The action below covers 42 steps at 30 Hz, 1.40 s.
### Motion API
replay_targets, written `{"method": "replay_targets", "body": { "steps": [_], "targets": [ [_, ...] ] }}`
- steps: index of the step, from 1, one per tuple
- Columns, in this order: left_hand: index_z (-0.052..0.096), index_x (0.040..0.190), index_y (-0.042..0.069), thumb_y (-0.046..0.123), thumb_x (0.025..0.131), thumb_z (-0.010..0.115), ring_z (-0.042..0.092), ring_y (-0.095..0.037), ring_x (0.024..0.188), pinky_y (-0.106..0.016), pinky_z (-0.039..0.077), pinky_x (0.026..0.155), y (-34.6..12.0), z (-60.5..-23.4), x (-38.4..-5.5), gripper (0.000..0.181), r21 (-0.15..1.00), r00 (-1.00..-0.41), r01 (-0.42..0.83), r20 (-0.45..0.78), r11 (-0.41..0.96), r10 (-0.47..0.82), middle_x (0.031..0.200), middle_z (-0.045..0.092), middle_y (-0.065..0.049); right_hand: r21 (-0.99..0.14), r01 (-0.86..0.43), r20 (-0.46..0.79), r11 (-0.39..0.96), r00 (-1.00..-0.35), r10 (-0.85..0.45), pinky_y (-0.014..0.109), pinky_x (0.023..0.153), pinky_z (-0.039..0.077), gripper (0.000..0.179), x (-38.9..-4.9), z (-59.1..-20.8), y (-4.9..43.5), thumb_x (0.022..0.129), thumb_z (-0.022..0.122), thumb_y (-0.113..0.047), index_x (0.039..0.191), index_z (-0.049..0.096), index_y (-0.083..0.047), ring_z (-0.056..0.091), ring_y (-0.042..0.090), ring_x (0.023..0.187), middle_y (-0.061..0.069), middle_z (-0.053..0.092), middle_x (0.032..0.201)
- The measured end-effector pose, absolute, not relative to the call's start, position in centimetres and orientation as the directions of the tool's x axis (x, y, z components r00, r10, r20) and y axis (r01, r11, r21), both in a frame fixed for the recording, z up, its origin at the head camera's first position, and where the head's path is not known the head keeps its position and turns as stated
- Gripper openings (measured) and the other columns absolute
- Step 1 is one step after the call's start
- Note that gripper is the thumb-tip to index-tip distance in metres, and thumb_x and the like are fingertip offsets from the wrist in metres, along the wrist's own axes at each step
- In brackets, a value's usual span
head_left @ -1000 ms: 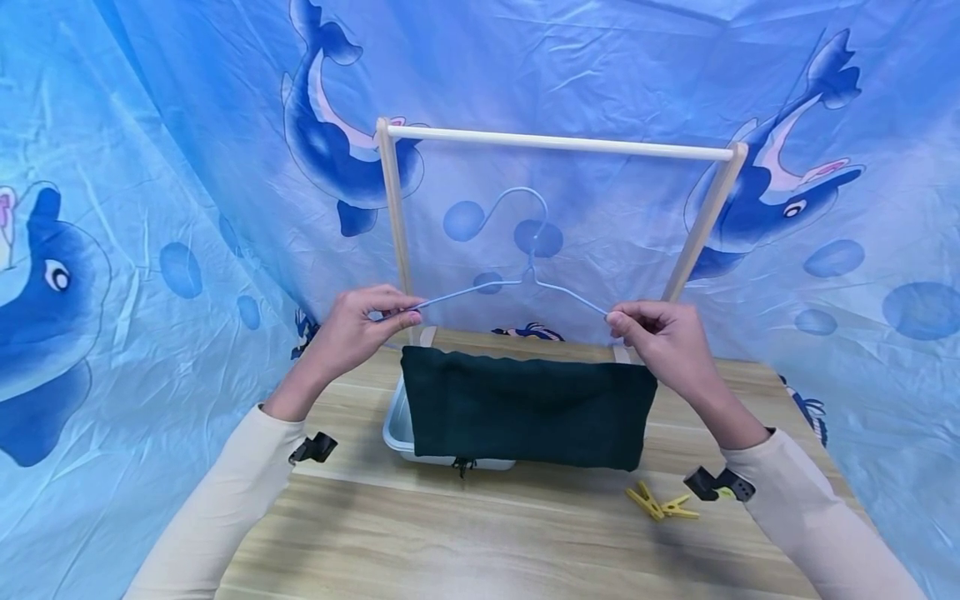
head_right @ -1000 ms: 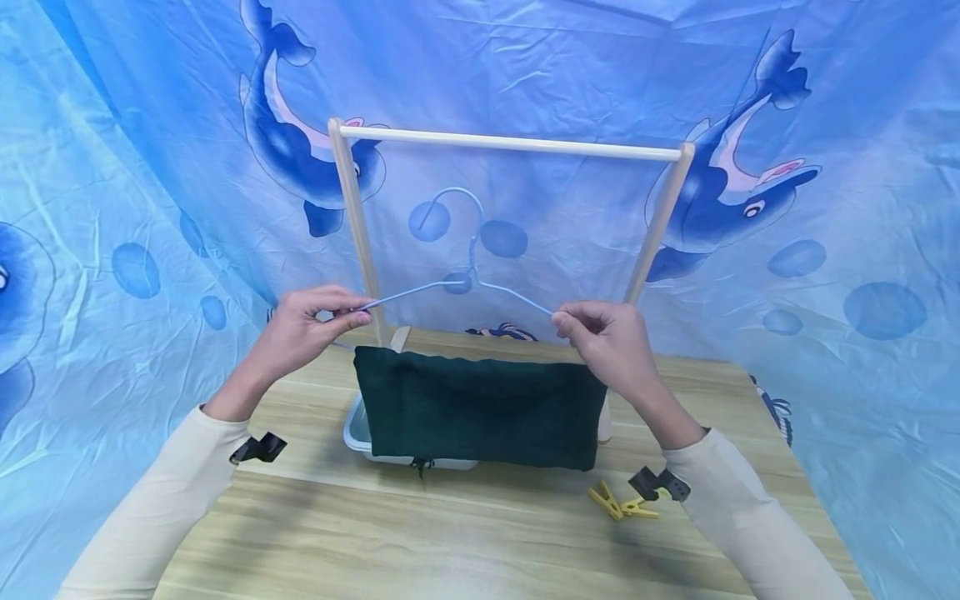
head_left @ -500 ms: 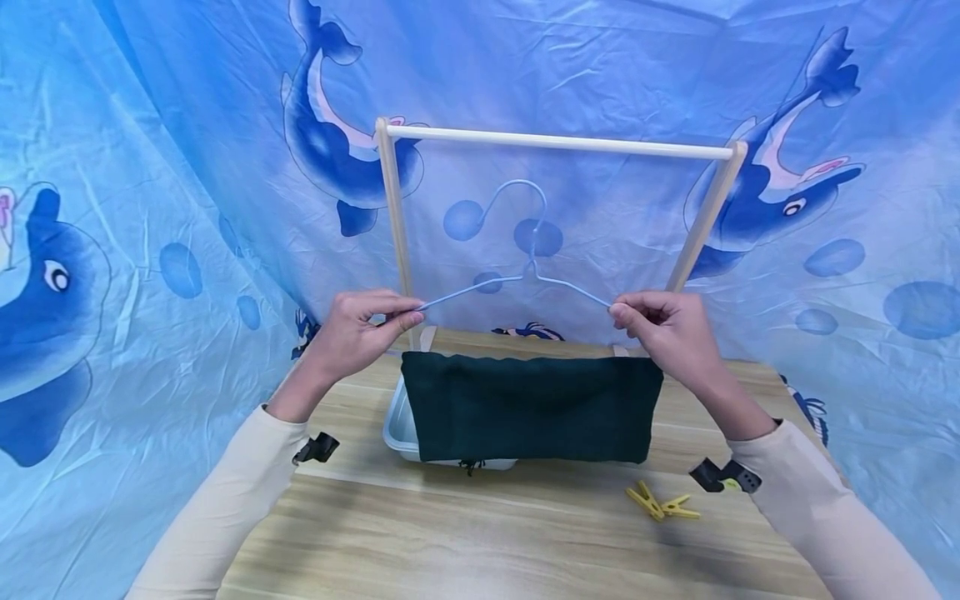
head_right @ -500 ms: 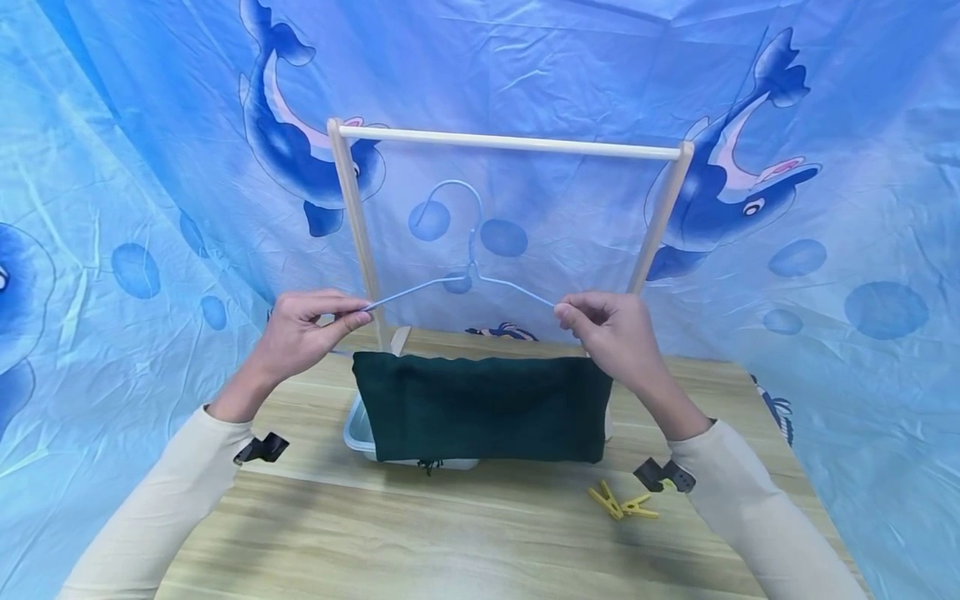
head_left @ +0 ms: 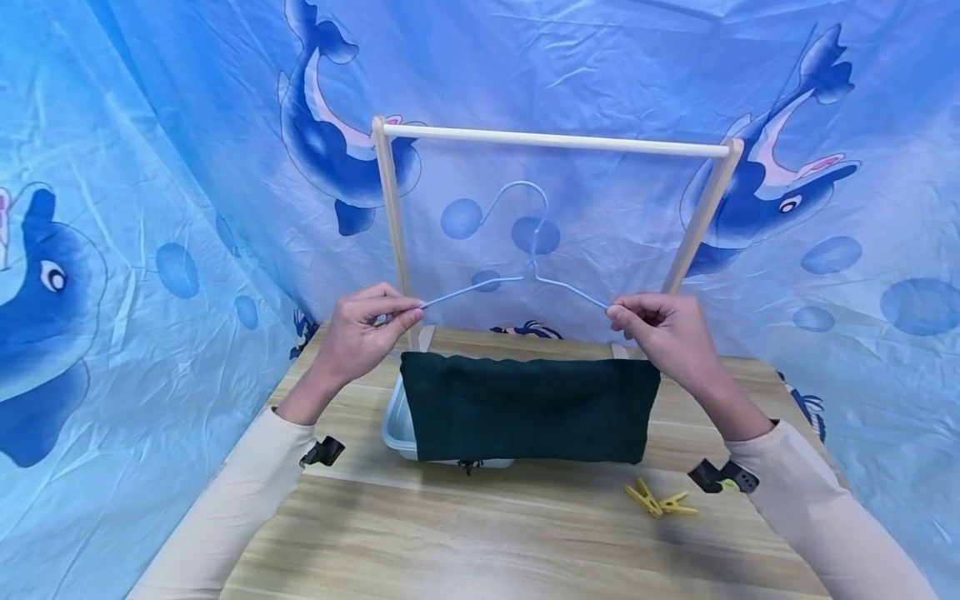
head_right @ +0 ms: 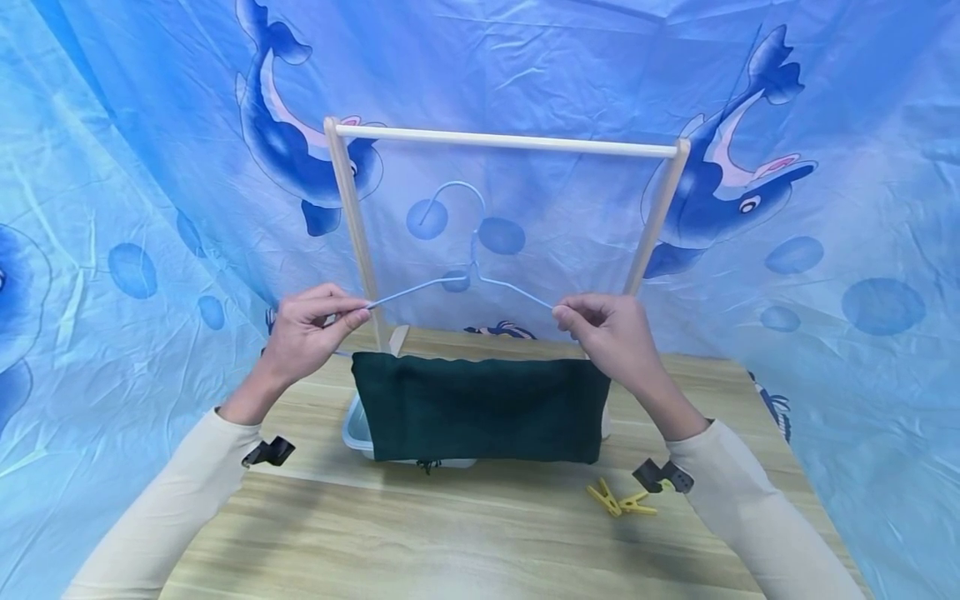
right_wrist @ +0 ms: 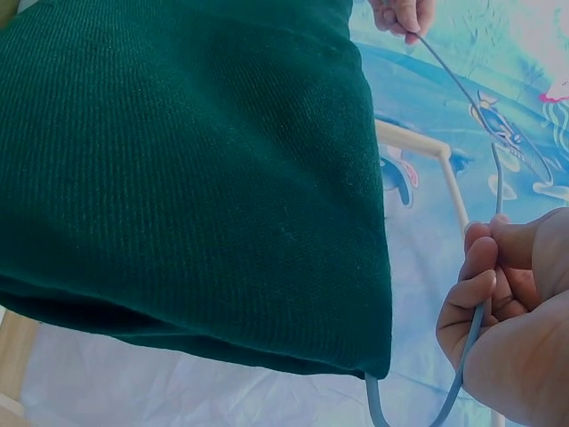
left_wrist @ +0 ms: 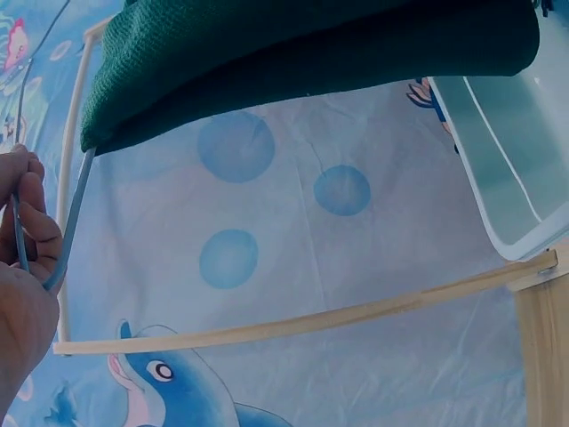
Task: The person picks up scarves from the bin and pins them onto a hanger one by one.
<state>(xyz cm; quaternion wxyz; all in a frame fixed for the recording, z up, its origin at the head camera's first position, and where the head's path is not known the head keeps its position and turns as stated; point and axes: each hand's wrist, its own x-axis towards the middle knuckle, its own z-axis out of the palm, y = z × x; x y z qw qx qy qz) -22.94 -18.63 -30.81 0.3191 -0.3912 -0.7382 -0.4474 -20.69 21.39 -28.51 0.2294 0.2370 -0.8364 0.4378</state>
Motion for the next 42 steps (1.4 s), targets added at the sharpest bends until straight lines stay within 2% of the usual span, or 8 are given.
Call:
{"method": "replay_targets", "body": {
  "steps": [9,14,18,25,28,35,38,42],
  "targets": [
    [0.080,0.094,-0.003,-0.016,0.081,0.076,0.049,-0.011,0.065,-0.021,0.035,0.056,-18.3,-30.9,-22.9,0.019,0.392,-0.460,0.876,0.852,0.281,0.248,0.075,0.065,-0.007,-0.627,-0.605,0.572,0.491,-0.785,-0.237,0.021,0.055,0.051,0.011,-20.6,-28.5,21.6,0.097,0.070,-0.008,0.096,0.078,0.000,0.063,0.011,0.064,0.011,0.072,0.079],
    [0.079,0.092,-0.003,-0.015,0.082,0.076,0.049,-0.011,0.067,-0.020,0.037,0.059,-18.1,-30.8,-22.8,0.017,0.384,-0.453,0.877,0.860,0.287,0.234,0.075,0.064,-0.007,-0.630,-0.616,0.561,0.472,-0.782,-0.273,0.022,0.053,0.050,0.009,-20.4,-28.5,21.9,0.096,0.070,-0.004,0.096,0.078,0.001,0.063,0.011,0.064,0.004,0.071,0.078],
    [0.079,0.092,-0.003,-0.014,0.083,0.076,0.049,-0.011,0.068,-0.021,0.037,0.060,-18.1,-30.5,-22.6,0.015,0.381,-0.454,0.874,0.862,0.303,0.224,0.075,0.062,-0.007,-0.637,-0.615,0.549,0.465,-0.785,-0.288,0.021,0.057,0.054,0.010,-20.2,-28.3,22.2,0.096,0.070,-0.003,0.099,0.078,0.001,0.065,0.008,0.066,-0.002,0.072,0.079],
    [0.078,0.092,-0.005,-0.015,0.082,0.075,0.047,-0.010,0.069,-0.022,0.032,0.058,-18.3,-30.0,-22.5,0.015,0.365,-0.441,0.875,0.872,0.318,0.211,0.073,0.059,-0.005,-0.603,-0.619,0.540,0.503,-0.781,-0.313,0.014,0.071,0.053,0.019,-19.7,-27.8,23.2,0.097,0.069,-0.008,0.114,0.077,-0.002,0.068,-0.002,0.084,0.014,0.077,0.100],
    [0.078,0.091,-0.005,-0.015,0.082,0.076,0.046,-0.010,0.068,-0.022,0.028,0.056,-18.4,-29.8,-22.6,0.014,0.364,-0.435,0.877,0.879,0.314,0.195,0.072,0.058,-0.005,-0.577,-0.614,0.539,0.539,-0.782,-0.313,0.010,0.080,0.050,0.024,-19.6,-27.8,24.1,0.097,0.070,-0.010,0.120,0.075,-0.004,0.066,-0.008,0.095,0.015,0.076,0.110],
    [0.077,0.089,-0.007,-0.010,0.083,0.078,0.045,-0.011,0.067,-0.022,0.024,0.055,-18.8,-29.5,-22.7,0.007,0.366,-0.427,0.877,0.891,0.310,0.156,0.071,0.057,-0.006,-0.572,-0.551,0.526,0.608,-0.815,-0.243,0.008,0.079,0.049,0.023,-18.9,-27.8,26.3,0.097,0.071,-0.012,0.119,0.076,-0.006,0.063,-0.010,0.097,0.015,0.075,0.116],
    [0.077,0.090,-0.007,-0.011,0.083,0.078,0.045,-0.011,0.068,-0.022,0.024,0.056,-18.9,-29.4,-22.6,0.008,0.372,-0.434,0.872,0.888,0.319,0.150,0.072,0.057,-0.007,-0.568,-0.535,0.540,0.625,-0.816,-0.206,0.007,0.081,0.047,0.023,-18.6,-28.1,27.2,0.096,0.073,-0.012,0.117,0.077,-0.006,0.063,-0.010,0.096,0.010,0.076,0.114],
    [0.078,0.091,-0.005,-0.013,0.083,0.077,0.045,-0.010,0.068,-0.022,0.024,0.056,-19.1,-29.4,-22.5,0.011,0.380,-0.450,0.861,0.880,0.338,0.155,0.072,0.057,-0.005,-0.565,-0.531,0.571,0.631,-0.804,-0.165,0.005,0.081,0.047,0.025,-18.3,-29.2,28.6,0.092,0.076,-0.008,0.116,0.077,-0.006,0.063,-0.011,0.095,-0.008,0.075,0.110]
  ]
}}
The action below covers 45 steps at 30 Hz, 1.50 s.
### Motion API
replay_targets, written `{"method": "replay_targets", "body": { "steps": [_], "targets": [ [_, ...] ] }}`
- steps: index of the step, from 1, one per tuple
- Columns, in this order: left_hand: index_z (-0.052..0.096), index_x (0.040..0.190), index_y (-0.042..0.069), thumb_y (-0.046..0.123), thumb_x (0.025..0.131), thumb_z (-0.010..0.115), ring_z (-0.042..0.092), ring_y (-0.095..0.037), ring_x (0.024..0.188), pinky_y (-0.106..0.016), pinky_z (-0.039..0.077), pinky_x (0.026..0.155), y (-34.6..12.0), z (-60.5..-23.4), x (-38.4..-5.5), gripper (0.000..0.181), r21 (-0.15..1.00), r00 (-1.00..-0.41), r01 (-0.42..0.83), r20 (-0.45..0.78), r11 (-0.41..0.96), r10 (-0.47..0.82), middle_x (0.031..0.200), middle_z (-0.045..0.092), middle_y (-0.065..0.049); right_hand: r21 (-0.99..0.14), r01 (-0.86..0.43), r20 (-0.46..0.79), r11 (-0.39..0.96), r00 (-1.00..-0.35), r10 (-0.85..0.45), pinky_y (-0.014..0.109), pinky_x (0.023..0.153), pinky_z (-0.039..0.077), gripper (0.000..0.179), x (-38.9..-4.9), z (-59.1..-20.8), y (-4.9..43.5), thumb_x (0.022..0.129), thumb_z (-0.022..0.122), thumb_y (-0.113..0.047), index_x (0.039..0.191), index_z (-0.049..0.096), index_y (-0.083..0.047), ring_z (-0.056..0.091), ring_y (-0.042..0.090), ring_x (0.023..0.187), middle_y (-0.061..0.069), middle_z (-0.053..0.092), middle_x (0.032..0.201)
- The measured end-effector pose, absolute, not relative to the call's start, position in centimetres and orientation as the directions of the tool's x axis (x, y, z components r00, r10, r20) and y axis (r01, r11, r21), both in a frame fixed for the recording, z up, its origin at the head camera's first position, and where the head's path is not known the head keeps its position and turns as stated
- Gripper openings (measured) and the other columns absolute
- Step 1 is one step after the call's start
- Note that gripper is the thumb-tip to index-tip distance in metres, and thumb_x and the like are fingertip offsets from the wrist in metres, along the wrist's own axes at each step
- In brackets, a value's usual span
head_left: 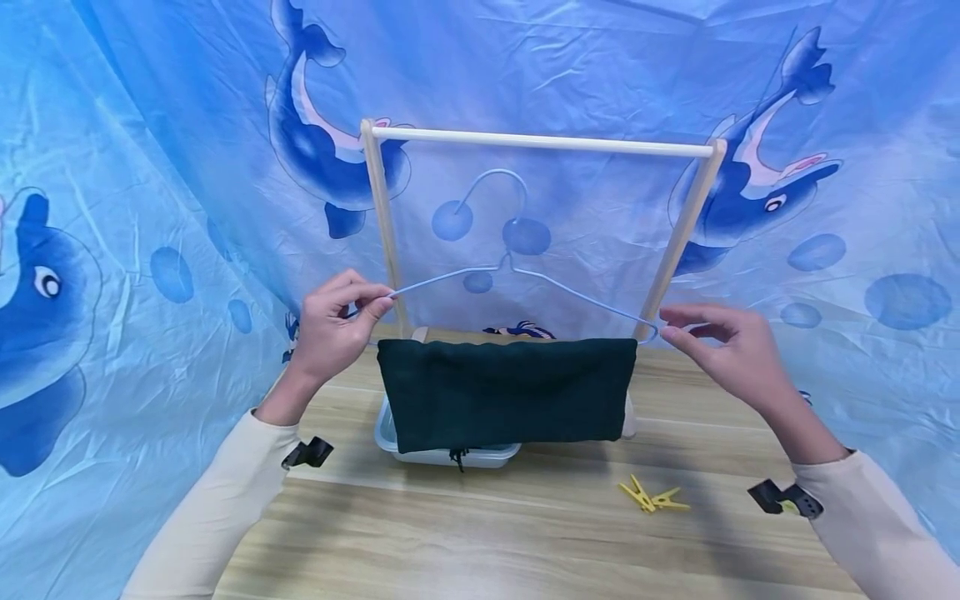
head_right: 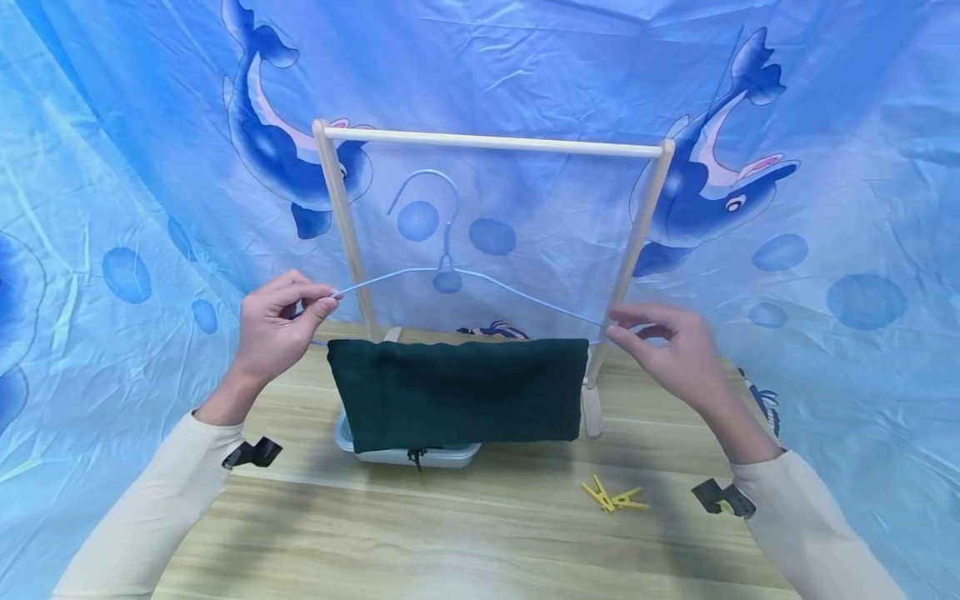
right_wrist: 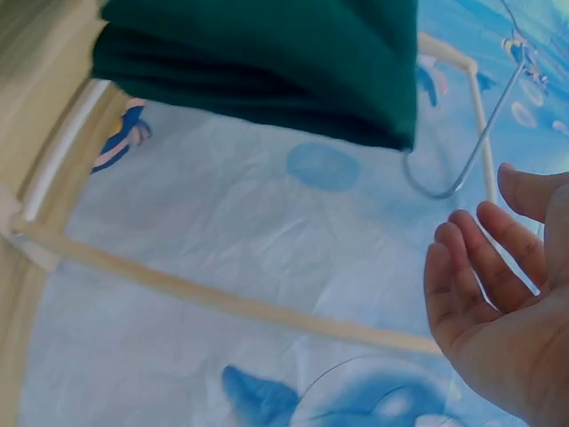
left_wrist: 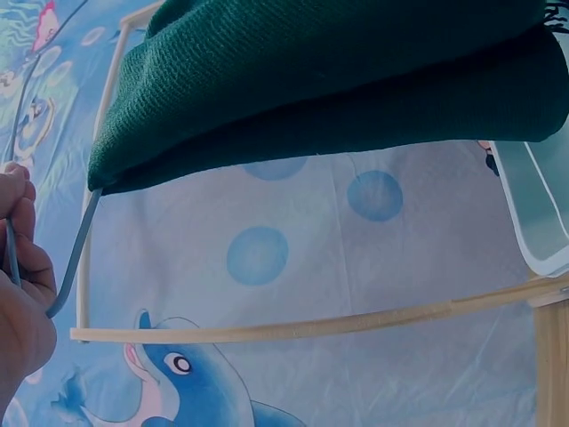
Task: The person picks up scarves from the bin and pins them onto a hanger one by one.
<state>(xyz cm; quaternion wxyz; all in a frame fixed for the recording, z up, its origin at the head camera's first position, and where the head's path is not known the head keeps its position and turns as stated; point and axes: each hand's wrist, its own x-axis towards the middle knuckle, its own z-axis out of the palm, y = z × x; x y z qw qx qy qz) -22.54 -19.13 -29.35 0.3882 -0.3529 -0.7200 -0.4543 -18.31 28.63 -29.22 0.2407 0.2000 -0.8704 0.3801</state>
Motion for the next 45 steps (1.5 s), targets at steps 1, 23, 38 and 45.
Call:
{"method": "replay_targets", "body": {
  "steps": [1,23,38,45],
  "targets": [
    [0.078,0.091,-0.005,-0.013,0.083,0.076,0.045,-0.010,0.068,-0.022,0.024,0.055,-19.2,-29.4,-22.5,0.012,0.382,-0.454,0.858,0.876,0.344,0.160,0.073,0.056,-0.005,-0.563,-0.530,0.579,0.633,-0.801,-0.155,0.005,0.081,0.047,0.025,-18.3,-29.6,29.0,0.091,0.077,-0.007,0.116,0.077,-0.006,0.063,-0.012,0.095,-0.013,0.074,0.109],
    [0.078,0.091,-0.005,-0.013,0.083,0.076,0.043,-0.009,0.070,-0.022,0.026,0.056,-19.6,-29.5,-22.0,0.012,0.403,-0.483,0.828,0.865,0.390,0.132,0.073,0.056,-0.008,-0.594,-0.394,0.421,0.702,-0.895,-0.147,0.012,0.073,0.052,0.020,-16.3,-41.3,34.0,0.092,0.078,-0.013,0.109,0.077,-0.003,0.066,-0.005,0.084,0.011,0.077,0.099],
    [0.078,0.093,-0.005,-0.013,0.083,0.076,0.044,-0.009,0.070,-0.022,0.026,0.056,-19.8,-29.9,-21.9,0.013,0.386,-0.473,0.832,0.869,0.397,0.145,0.073,0.056,-0.005,-0.643,-0.332,0.227,0.690,-0.943,-0.242,0.026,0.072,0.056,0.034,-14.3,-48.2,36.3,0.085,0.085,-0.020,0.116,0.076,-0.008,0.068,0.013,0.094,0.006,0.075,0.110],
    [0.078,0.093,-0.005,-0.014,0.084,0.075,0.044,-0.009,0.070,-0.021,0.026,0.055,-19.9,-30.2,-22.1,0.014,0.377,-0.461,0.839,0.875,0.393,0.144,0.073,0.056,-0.006,-0.597,-0.283,0.135,0.751,-0.958,-0.254,0.027,0.073,0.054,0.048,-14.0,-49.7,36.5,0.081,0.087,-0.036,0.120,0.075,-0.012,0.066,0.018,0.097,0.000,0.073,0.112]
  ]
}}
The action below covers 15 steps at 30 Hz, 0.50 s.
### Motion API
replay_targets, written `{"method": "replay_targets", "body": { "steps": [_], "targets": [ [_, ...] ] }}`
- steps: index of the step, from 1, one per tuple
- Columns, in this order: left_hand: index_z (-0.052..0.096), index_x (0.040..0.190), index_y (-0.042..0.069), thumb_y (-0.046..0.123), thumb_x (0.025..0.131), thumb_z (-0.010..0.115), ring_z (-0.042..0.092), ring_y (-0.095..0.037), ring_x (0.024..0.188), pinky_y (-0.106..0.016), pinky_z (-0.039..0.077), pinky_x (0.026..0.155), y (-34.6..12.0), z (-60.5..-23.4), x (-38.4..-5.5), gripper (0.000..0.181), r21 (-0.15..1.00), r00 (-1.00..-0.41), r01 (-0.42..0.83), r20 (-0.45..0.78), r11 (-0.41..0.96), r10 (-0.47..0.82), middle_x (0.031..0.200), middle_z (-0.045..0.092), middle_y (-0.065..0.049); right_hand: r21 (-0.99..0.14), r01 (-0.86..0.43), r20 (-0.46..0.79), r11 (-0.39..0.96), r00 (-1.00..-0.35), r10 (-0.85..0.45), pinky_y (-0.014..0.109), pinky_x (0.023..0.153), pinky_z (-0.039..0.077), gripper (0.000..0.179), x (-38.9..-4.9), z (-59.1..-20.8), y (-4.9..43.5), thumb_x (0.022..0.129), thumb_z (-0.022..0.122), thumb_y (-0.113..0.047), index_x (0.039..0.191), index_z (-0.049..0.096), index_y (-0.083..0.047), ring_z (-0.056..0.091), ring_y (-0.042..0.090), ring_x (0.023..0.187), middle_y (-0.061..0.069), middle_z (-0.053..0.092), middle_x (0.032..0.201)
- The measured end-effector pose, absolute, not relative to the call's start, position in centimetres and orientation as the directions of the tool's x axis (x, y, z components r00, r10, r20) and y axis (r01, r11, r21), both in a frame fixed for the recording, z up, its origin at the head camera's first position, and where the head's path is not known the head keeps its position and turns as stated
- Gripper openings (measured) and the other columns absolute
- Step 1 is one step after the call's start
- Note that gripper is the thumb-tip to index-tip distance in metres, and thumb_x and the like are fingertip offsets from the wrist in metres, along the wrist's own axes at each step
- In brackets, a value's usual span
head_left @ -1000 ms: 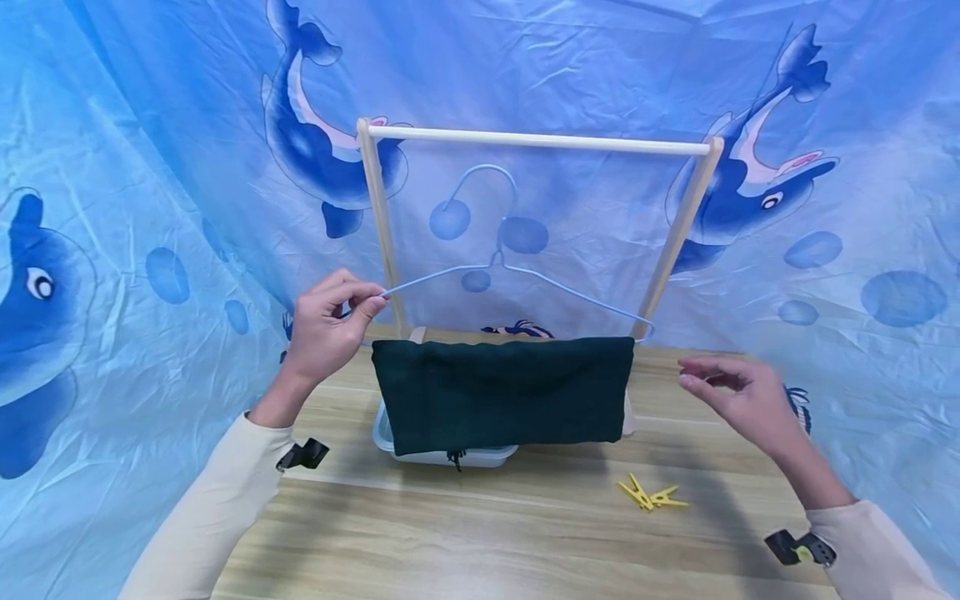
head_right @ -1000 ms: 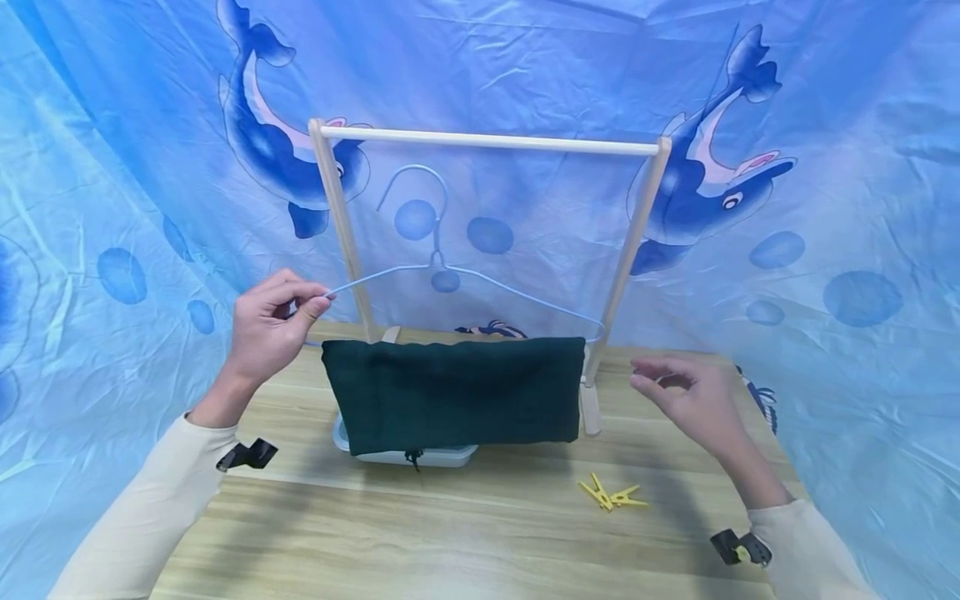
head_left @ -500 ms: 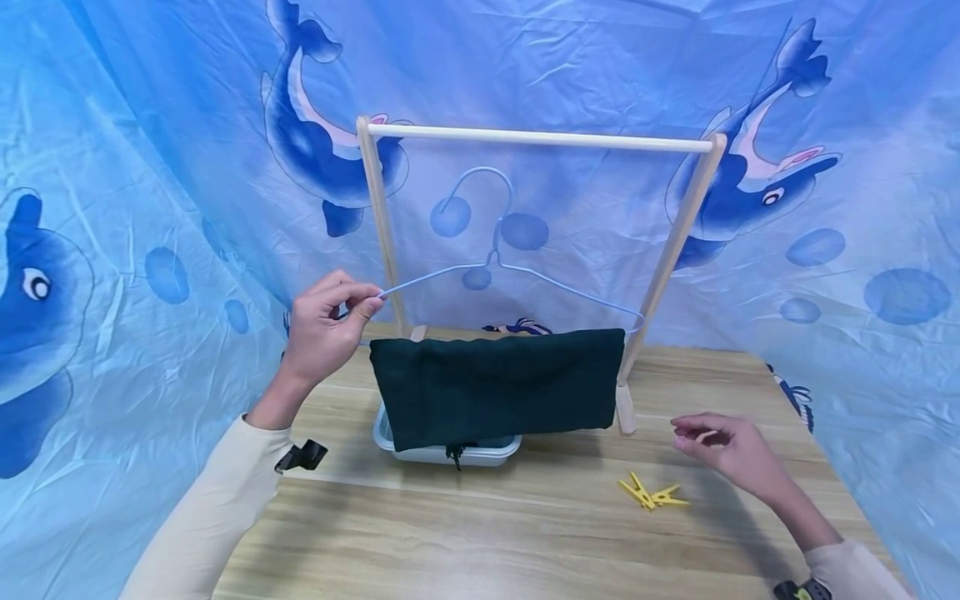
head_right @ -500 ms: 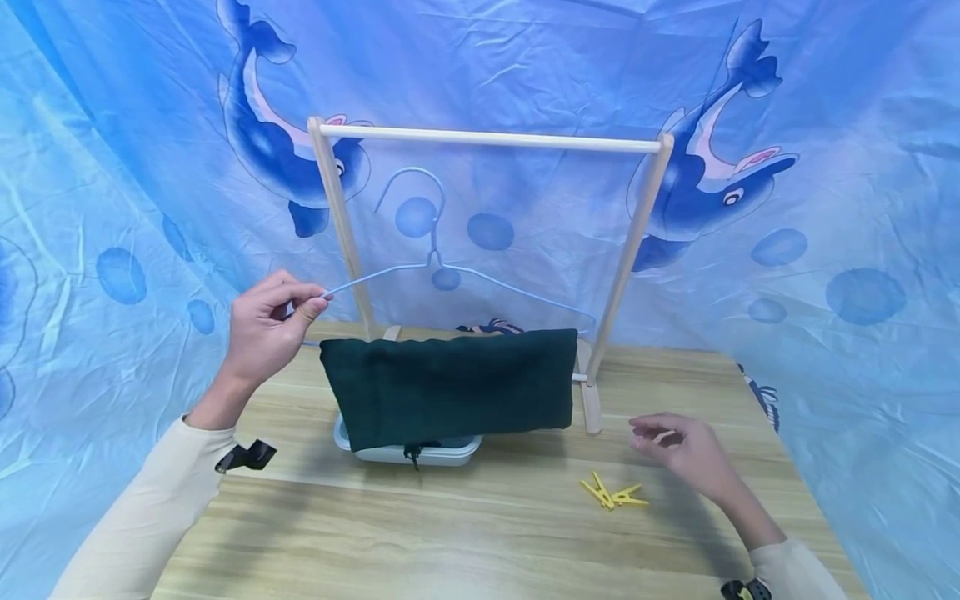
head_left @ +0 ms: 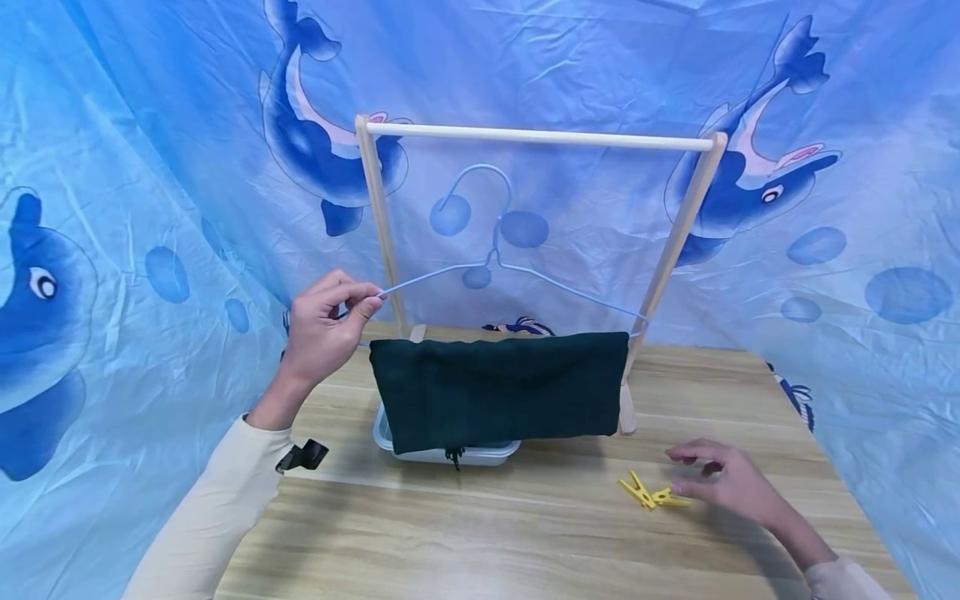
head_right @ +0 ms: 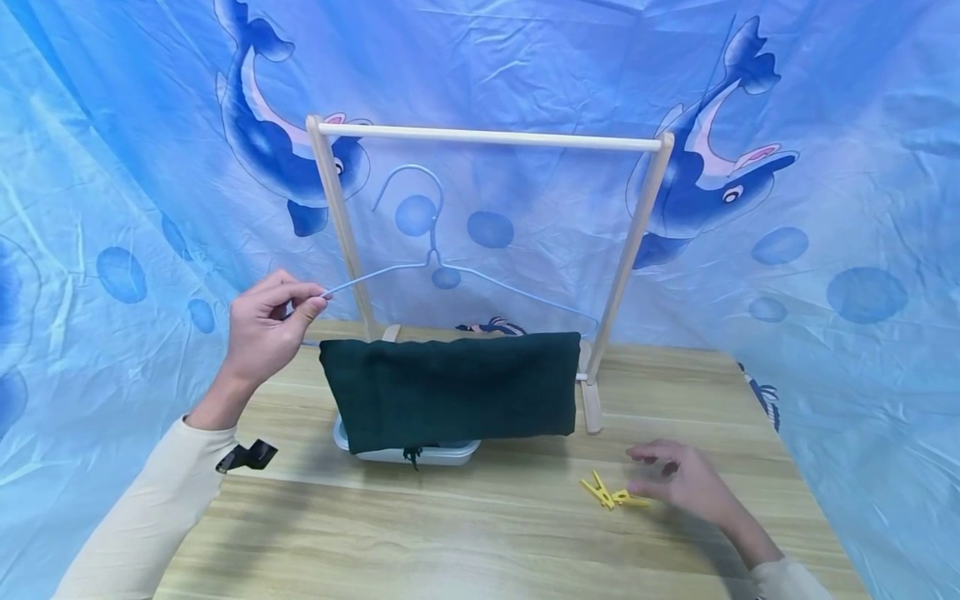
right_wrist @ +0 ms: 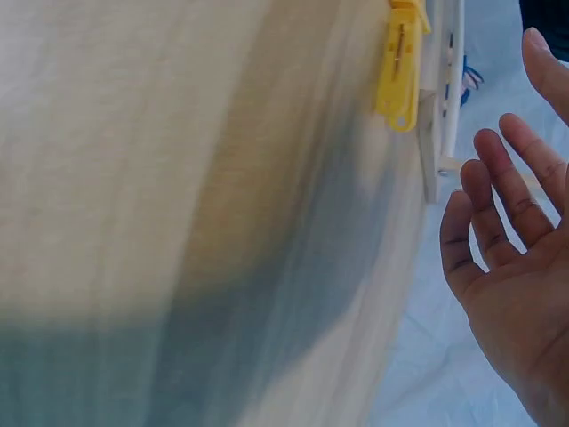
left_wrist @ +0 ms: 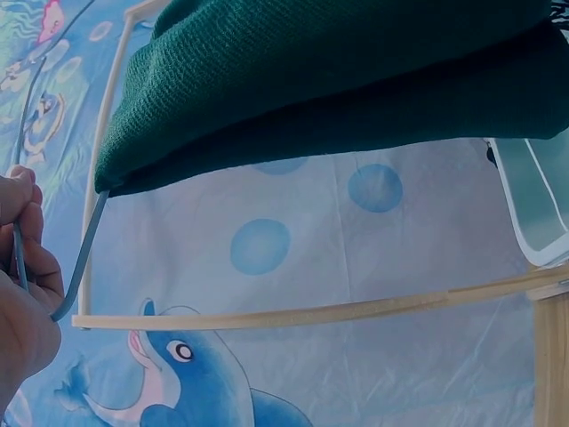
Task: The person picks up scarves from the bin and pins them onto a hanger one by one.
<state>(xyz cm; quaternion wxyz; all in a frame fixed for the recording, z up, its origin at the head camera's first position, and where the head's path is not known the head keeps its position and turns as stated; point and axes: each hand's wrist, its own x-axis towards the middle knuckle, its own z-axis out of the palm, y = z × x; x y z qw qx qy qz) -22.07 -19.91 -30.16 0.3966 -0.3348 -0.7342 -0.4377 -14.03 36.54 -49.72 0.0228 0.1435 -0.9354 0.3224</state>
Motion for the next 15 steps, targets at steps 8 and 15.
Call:
{"method": "replay_targets", "body": {
  "steps": [8,15],
  "targets": [
    [0.078,0.093,-0.005,-0.014,0.082,0.077,0.045,-0.008,0.070,-0.021,0.027,0.055,-19.9,-30.0,-22.2,0.013,0.381,-0.468,0.833,0.872,0.402,0.143,0.073,0.056,-0.005,-0.543,-0.284,0.080,0.790,-0.954,-0.289,0.024,0.072,0.049,0.060,-14.1,-50.7,37.0,0.076,0.087,-0.050,0.123,0.073,-0.016,0.061,0.009,0.097,-0.005,0.068,0.114],
    [0.078,0.093,-0.006,-0.013,0.083,0.076,0.044,-0.008,0.069,-0.021,0.028,0.056,-19.8,-30.2,-22.4,0.012,0.386,-0.473,0.831,0.870,0.400,0.142,0.073,0.056,-0.007,-0.499,-0.322,0.083,0.805,-0.942,-0.325,0.026,0.078,0.049,0.072,-14.2,-51.5,37.3,0.068,0.089,-0.058,0.125,0.072,-0.018,0.059,0.005,0.097,-0.011,0.065,0.111]
  ]
}}
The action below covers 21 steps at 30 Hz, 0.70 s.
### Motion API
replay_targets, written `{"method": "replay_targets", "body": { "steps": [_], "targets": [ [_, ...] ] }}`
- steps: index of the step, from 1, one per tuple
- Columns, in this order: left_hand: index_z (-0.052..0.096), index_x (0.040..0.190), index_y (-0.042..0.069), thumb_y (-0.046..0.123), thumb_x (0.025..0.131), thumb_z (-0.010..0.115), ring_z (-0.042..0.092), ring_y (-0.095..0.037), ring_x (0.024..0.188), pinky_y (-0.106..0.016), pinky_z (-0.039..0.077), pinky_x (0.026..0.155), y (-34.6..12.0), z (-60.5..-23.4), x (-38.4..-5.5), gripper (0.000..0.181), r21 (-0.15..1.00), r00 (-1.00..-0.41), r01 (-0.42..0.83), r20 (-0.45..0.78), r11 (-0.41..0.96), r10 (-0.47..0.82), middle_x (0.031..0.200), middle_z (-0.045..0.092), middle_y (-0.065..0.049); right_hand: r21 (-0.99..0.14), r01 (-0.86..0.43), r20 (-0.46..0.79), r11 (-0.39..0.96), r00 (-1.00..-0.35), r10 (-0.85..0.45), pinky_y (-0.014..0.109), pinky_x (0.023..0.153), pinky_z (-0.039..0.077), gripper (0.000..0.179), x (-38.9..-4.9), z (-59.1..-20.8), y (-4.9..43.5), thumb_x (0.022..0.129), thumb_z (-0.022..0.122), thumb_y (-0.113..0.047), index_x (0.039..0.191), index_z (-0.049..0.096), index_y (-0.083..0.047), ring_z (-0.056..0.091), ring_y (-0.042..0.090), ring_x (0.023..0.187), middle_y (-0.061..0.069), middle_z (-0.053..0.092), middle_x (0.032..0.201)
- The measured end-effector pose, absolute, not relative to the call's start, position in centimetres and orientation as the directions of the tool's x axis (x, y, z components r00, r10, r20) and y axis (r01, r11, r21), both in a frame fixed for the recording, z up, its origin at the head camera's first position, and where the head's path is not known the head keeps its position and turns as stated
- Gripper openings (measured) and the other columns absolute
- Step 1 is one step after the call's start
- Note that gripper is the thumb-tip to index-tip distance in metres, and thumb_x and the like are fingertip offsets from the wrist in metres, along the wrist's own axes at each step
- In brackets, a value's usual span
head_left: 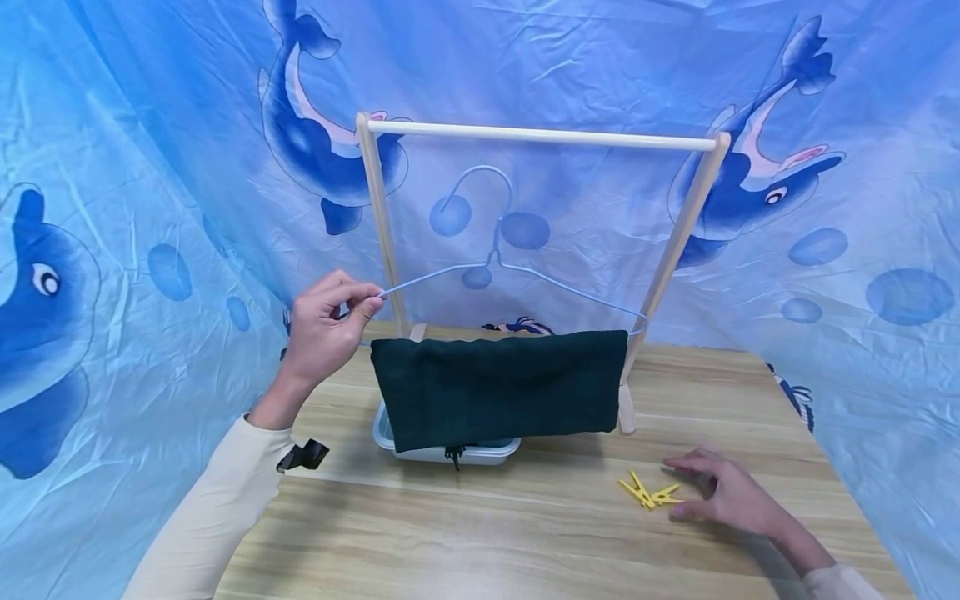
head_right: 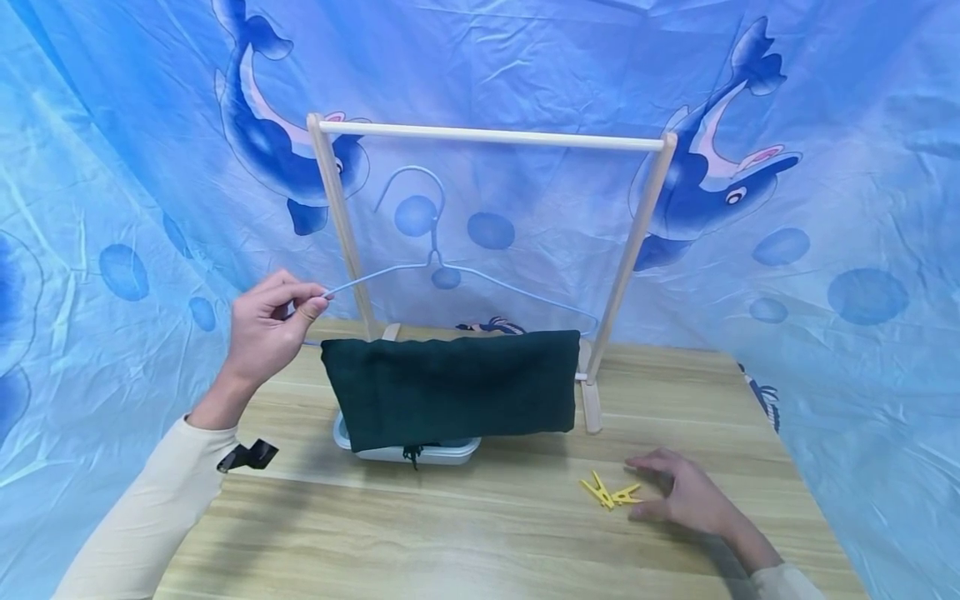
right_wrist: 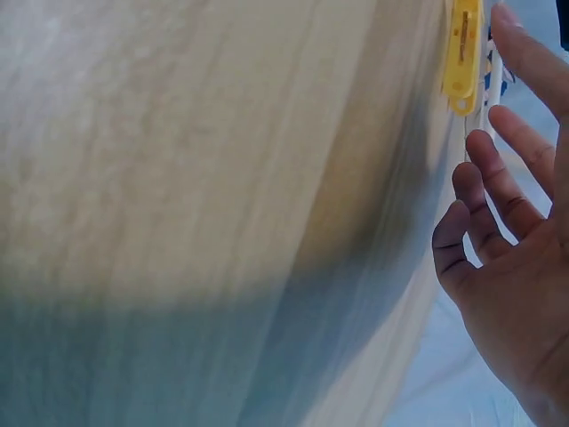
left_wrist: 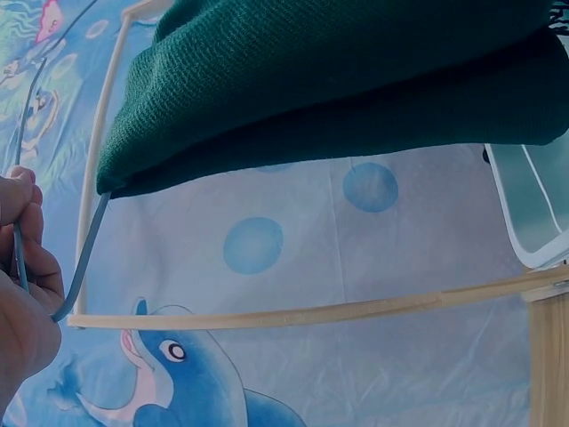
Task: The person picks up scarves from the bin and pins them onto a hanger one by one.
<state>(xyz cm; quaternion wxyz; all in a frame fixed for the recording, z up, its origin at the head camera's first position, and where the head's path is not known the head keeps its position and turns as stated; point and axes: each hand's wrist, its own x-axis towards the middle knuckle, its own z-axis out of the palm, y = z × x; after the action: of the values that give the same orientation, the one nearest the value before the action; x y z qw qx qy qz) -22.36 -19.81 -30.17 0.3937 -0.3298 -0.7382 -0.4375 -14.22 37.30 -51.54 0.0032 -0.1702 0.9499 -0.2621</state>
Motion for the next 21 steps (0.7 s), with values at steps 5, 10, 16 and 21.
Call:
{"method": "replay_targets", "body": {
  "steps": [5,10,16,21],
  "targets": [
    [0.078,0.093,-0.005,-0.012,0.083,0.076,0.044,-0.009,0.070,-0.021,0.030,0.057,-19.5,-30.2,-22.4,0.013,0.395,-0.486,0.819,0.864,0.416,0.135,0.074,0.056,-0.008,-0.522,-0.327,0.040,0.788,-0.932,-0.361,0.023,0.073,0.046,0.068,-15.0,-51.7,37.8,0.071,0.089,-0.054,0.125,0.072,-0.016,0.056,0.003,0.092,-0.007,0.063,0.109],
    [0.079,0.094,-0.004,-0.013,0.084,0.076,0.044,-0.009,0.071,-0.021,0.029,0.057,-19.5,-30.3,-22.5,0.014,0.408,-0.496,0.811,0.860,0.420,0.122,0.074,0.056,-0.008,-0.517,-0.355,0.037,0.779,-0.918,-0.394,0.022,0.069,0.045,0.060,-15.3,-51.7,38.1,0.073,0.088,-0.050,0.120,0.074,-0.015,0.053,0.001,0.086,-0.008,0.063,0.104],
    [0.079,0.093,-0.004,-0.013,0.084,0.076,0.045,-0.009,0.071,-0.022,0.030,0.058,-19.5,-30.3,-22.6,0.013,0.407,-0.495,0.810,0.860,0.422,0.121,0.073,0.056,-0.008,-0.558,-0.344,0.001,0.755,-0.910,-0.414,0.022,0.067,0.045,0.046,-15.6,-51.6,38.3,0.077,0.088,-0.044,0.113,0.077,-0.016,0.053,0.001,0.084,-0.009,0.065,0.100],
    [0.079,0.093,-0.004,-0.013,0.084,0.076,0.045,-0.009,0.071,-0.022,0.030,0.058,-19.4,-30.2,-22.7,0.013,0.413,-0.501,0.805,0.858,0.425,0.115,0.073,0.055,-0.008,-0.588,-0.319,-0.030,0.743,-0.909,-0.415,0.022,0.066,0.045,0.037,-15.8,-51.5,38.5,0.078,0.088,-0.042,0.108,0.078,-0.021,0.054,0.001,0.083,-0.008,0.066,0.101]
  ]
}}
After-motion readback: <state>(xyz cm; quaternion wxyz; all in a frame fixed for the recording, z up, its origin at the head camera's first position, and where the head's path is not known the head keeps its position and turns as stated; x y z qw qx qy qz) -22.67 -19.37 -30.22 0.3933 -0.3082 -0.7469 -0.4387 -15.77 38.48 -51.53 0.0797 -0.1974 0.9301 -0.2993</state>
